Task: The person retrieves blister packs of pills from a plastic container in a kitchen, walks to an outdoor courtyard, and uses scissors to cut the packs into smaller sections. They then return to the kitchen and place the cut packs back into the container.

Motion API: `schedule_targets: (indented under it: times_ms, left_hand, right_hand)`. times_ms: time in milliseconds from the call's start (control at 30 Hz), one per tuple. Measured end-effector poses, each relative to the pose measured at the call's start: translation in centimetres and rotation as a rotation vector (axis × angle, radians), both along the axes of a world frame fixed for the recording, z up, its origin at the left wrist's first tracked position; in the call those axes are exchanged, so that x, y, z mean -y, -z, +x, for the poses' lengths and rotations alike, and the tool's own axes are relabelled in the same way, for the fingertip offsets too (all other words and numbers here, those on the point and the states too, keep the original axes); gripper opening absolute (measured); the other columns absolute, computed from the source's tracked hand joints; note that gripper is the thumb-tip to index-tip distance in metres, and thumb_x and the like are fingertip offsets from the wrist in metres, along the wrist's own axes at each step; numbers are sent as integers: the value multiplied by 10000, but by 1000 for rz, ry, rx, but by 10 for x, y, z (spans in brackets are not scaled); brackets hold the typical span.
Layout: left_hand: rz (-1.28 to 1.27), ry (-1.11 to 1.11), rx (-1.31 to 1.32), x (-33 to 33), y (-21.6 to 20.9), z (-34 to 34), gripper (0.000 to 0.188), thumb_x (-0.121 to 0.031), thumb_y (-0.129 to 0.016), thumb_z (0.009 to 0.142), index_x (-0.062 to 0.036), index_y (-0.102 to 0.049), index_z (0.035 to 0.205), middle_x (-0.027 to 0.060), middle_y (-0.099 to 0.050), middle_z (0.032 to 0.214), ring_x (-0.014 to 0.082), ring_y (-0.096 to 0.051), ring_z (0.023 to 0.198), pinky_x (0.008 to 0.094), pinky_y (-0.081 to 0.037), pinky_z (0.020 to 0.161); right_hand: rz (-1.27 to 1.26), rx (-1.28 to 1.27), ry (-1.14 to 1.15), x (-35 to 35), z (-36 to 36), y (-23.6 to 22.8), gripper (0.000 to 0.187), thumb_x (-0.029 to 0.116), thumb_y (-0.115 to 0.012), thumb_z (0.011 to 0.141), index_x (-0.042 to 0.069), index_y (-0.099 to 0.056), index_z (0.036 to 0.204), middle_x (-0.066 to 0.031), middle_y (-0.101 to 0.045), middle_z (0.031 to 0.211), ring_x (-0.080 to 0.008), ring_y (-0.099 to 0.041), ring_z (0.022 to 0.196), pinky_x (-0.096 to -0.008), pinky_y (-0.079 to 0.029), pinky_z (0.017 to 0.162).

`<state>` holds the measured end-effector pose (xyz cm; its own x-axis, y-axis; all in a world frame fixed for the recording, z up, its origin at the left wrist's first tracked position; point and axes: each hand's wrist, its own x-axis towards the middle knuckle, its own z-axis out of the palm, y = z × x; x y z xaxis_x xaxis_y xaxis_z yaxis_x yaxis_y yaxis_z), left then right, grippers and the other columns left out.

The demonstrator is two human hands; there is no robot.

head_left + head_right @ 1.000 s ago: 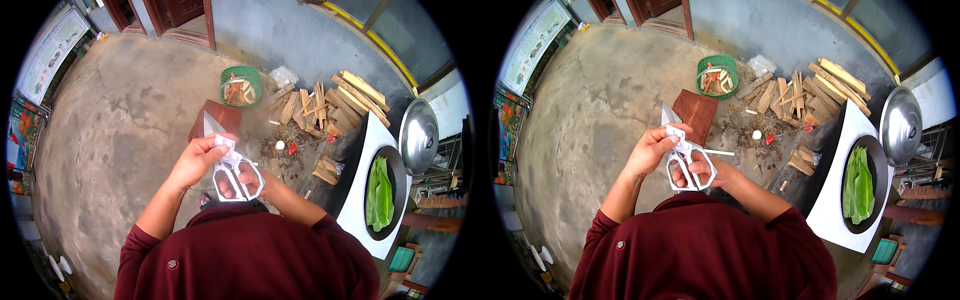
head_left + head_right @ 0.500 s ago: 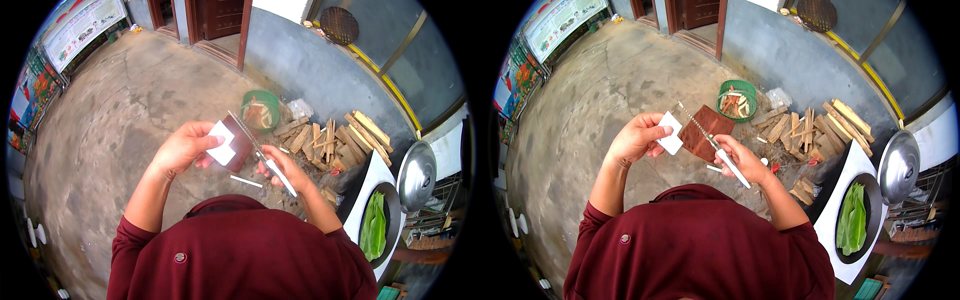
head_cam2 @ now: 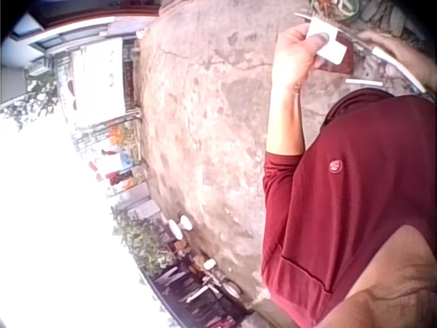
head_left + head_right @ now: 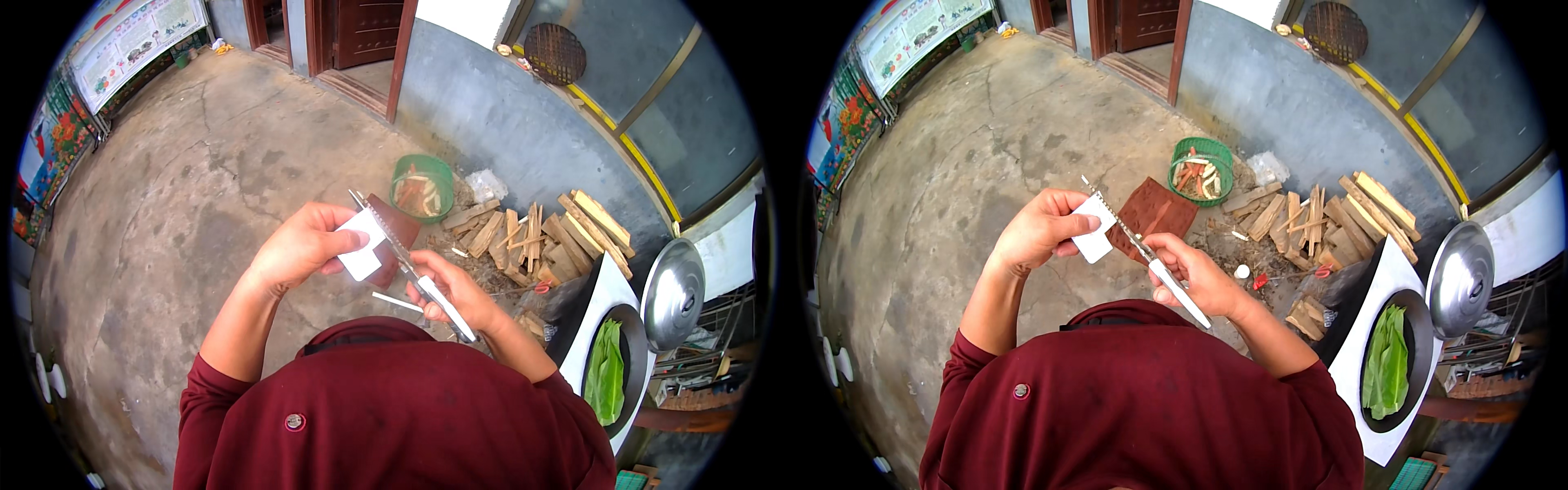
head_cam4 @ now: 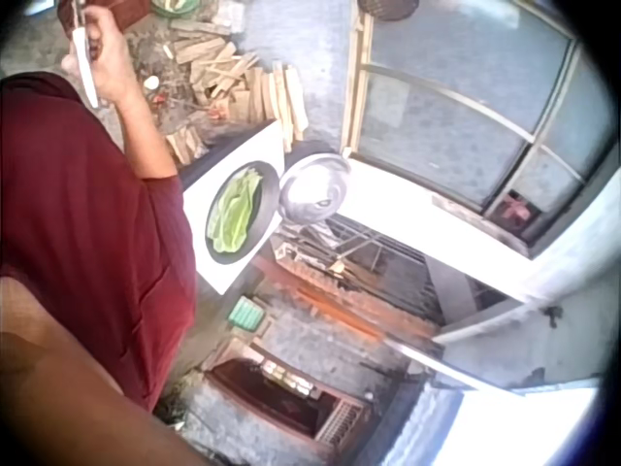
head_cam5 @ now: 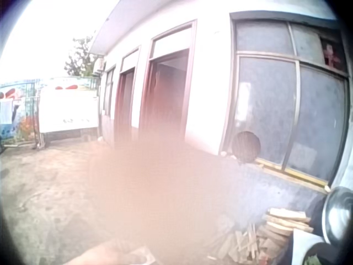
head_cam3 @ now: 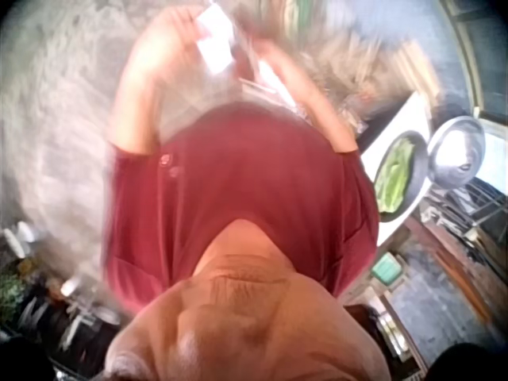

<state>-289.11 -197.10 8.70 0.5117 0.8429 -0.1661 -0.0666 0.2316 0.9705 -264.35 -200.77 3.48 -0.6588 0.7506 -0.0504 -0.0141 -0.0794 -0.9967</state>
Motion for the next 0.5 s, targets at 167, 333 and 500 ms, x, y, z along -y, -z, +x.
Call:
schedule_targets:
  times_ms: [167, 333, 500]
  left_hand:
    - [12, 1, -11, -3, 2, -10, 111, -81, -567, 819, 11, -624, 844, -9, -565, 650, 32, -399, 475, 185, -287, 415]
    - [-34, 37, 13, -11, 6, -25, 113, -71, -551, 814, 12, -622, 842, -6, -565, 649, 36, -404, 476, 186, -292, 416]
    - [-5, -58, 51, -20, 18, -39, 92, -70, -555, 791, -5, -603, 835, 35, -609, 697, 94, -538, 539, 216, -440, 506]
  right_hand:
    - [20, 14, 43, 1, -13, 7, 649, 252, -706, 762, 39, -352, 1262, -5, -517, 841, -67, -486, 752, -226, -420, 691]
    - [20, 21, 78, -2, -26, 11, 575, 183, -703, 777, 27, -394, 1236, 11, -532, 799, -45, -481, 693, -202, -412, 647]
    - [-99, 89, 157, -9, -39, 16, 440, 126, -681, 800, 21, -450, 1158, 6, -537, 734, -30, -475, 563, -192, -401, 508]
